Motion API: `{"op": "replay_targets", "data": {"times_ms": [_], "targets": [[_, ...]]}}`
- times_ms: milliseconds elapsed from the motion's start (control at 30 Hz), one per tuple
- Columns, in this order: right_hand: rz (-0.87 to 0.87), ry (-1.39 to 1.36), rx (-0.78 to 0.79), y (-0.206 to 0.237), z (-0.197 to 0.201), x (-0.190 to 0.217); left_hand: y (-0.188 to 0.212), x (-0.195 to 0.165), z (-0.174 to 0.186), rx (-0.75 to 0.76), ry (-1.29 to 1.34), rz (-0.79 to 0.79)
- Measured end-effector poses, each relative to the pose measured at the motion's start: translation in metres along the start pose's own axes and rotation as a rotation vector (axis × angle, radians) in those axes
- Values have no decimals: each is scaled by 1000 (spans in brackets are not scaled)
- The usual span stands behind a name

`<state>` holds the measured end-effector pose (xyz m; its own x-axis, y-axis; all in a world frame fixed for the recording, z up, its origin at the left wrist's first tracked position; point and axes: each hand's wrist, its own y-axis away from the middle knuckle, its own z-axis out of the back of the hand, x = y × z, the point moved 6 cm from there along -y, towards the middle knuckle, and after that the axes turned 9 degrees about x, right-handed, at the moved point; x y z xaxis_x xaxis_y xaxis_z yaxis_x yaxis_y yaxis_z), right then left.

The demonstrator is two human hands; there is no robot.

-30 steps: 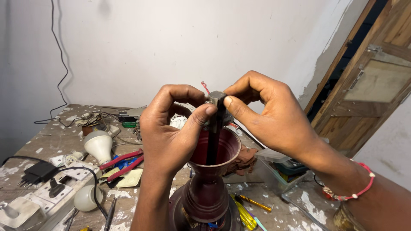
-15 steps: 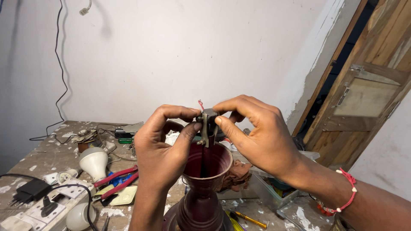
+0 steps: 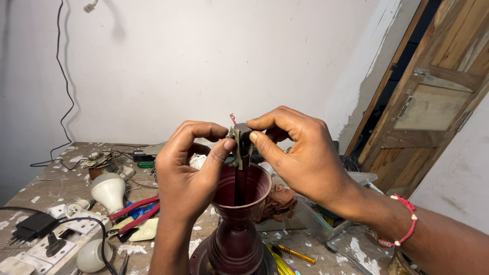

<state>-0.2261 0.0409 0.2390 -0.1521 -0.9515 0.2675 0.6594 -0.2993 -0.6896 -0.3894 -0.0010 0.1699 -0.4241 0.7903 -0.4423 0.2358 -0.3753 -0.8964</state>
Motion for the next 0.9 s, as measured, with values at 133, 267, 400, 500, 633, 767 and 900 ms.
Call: {"op": "replay_targets", "data": {"times_ms": [133, 267, 400, 500, 633, 767, 900], "targets": [[-20, 1, 15, 1, -1, -4, 6, -3, -2, 17, 74, -11], [33, 0, 35, 1, -2, -1, 25, 2, -8, -6, 243, 160], [6, -41, 42, 4, -8, 0, 29, 6, -5, -31, 220, 181], [-5, -18, 38, 4, -11, 1, 27, 4, -5, -43, 180, 122], [-25, -27, 47, 2, -14, 1, 19, 9, 3, -71, 172, 179], [-39, -13, 40, 2, -12, 0, 4, 4, 9, 38, 172, 141], [-72, -8, 28, 2, -9, -4, -6, 1, 11, 142, 218, 85]]}}
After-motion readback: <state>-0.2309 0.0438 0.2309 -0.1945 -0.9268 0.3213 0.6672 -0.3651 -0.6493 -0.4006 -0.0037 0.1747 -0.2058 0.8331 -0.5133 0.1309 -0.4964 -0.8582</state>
